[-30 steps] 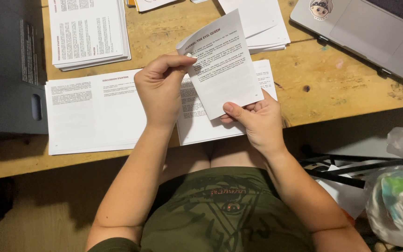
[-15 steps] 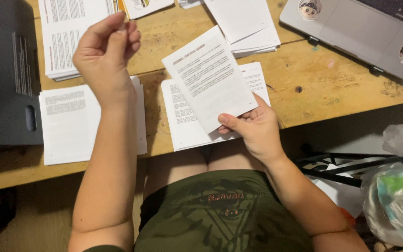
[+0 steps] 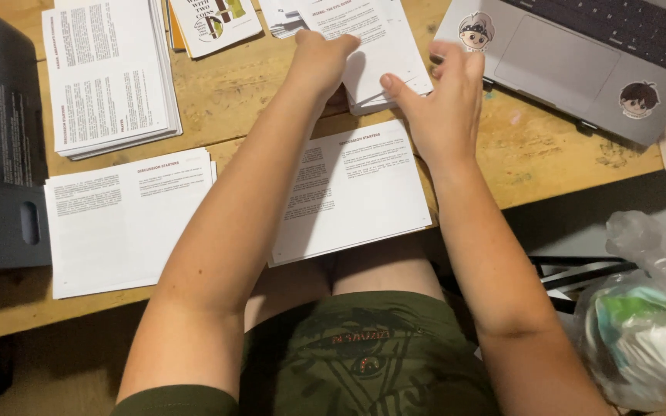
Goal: Sorting, aligning, and folding printed paper documents on a desk next to a printer and laptop.
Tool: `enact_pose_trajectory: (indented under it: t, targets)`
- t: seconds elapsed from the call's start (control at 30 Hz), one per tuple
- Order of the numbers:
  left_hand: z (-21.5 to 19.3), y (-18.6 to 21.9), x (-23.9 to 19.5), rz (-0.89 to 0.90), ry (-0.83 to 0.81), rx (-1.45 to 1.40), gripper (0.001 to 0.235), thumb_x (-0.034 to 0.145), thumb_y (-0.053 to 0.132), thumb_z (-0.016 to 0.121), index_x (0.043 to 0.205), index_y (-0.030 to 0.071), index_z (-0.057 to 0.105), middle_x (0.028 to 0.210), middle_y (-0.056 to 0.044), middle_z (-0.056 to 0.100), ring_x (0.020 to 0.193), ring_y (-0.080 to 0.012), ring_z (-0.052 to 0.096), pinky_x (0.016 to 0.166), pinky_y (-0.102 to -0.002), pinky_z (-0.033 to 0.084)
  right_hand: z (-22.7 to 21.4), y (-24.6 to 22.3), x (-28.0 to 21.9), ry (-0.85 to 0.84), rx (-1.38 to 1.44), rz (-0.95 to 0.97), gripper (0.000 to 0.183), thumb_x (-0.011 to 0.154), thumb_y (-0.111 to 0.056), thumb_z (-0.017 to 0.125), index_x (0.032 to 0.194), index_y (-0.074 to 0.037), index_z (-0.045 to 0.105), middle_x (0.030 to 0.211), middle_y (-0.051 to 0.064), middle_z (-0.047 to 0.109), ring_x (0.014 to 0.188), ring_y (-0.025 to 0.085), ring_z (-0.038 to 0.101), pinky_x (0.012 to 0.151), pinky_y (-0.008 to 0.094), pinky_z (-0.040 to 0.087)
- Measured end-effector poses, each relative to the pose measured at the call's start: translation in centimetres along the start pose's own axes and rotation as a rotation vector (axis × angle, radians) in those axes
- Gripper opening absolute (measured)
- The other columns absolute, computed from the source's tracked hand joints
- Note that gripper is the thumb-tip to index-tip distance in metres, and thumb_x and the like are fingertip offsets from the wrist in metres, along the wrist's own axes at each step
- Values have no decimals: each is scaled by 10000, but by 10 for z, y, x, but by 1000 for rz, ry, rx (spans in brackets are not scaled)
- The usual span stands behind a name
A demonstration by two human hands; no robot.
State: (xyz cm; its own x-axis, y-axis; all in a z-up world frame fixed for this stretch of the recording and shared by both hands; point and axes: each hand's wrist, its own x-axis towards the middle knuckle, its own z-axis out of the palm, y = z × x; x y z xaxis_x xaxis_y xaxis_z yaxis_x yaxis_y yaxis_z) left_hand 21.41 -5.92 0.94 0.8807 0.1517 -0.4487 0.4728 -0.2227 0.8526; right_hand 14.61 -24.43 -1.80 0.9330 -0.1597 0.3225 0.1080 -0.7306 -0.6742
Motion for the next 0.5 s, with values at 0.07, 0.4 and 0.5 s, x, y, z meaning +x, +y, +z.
enact_pose_trajectory:
  t: [0.07,0.4,0.5]
  targets:
    - [10,4,26,-50,16,40,816,890,334,630,1557,23,278,1265,-136,659,1115,-264,673,844,-431,528,10,7,-4,-26,-45,-81,619,925,-427,937,1329,-38,674,1192,96,525,1104,295,552,936,433,496]
    - [40,13,69,-175,57,318,581,848,347,626,1378,117,570,1310,-81,626,1278,-260,450,911,-402,531,21,13,-19,-30,-146,-296,418,1035,-309,780,1296,14,727,1199,137,566,1170,373,530,978,488,487]
    - [38,27,17,-216,96,-12,736,882,276,673,1516,72,358,1450,-147,370,1093,-371,627,828,-550,584,22,13,-20,-30,-130,-289,418,1030,-329,765,1279,6,740,1175,130,578,1160,365,533,963,474,485]
